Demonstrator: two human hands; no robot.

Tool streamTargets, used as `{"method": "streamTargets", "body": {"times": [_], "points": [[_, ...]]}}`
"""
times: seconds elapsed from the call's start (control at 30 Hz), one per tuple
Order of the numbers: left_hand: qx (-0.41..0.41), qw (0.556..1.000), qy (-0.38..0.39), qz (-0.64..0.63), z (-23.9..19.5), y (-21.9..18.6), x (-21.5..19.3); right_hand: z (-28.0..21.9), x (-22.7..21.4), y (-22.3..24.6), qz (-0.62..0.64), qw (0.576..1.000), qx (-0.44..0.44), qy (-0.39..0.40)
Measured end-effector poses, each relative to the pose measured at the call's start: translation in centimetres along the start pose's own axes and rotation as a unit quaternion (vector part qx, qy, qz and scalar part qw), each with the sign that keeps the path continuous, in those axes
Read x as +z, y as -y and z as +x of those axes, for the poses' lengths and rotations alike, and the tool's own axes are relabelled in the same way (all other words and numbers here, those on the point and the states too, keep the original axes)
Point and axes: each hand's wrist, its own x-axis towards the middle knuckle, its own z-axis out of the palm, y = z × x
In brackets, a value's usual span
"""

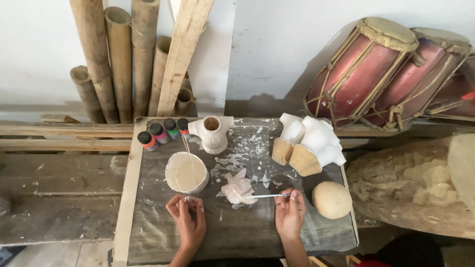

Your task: Applying white glue or paste to a small figurine using a thin applicator stick

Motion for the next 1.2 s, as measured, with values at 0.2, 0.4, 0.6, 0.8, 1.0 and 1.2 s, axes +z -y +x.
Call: {"method": "streamTargets", "body": {"times": [0.2, 0.4, 0.6, 0.8, 1.0, 1.2], "points": [[-0.011, 1.0, 0.019, -0.001, 0.1, -0.8, 0.0, -0.1, -1.3, -0.9, -0.008, 1.0, -0.001, -0.008], [0.002, 1.0, 0.01, -0.009, -0.3, 0.8, 0.4, 0.1, -1.2, -0.6, -0.004, 1.0, 0.006, -0.003], [-0.011, 1.0, -0.013, -0.01, -0.3, 0.7, 0.5, 0.2, -0.9, -0.5, -0.023, 1.0, 0.009, -0.019], [0.006, 1.0, -0.03, 0.002, -0.1, 0.2, 0.2, 0.1, 0.3, 0.3, -0.024, 1.0, 0.012, -0.011], [0.016, 0.999, -0.03, -0.001, -0.2, 0.8, 0.2, 0.1, -0.1, -0.2, -0.026, 0.999, 0.0, -0.028], [0.004, 1.0, -0.021, -0.019, 0.2, -0.4, -0.3, 0.0, 1.0, 0.4, -0.035, 0.999, 0.0, -0.028]]}}
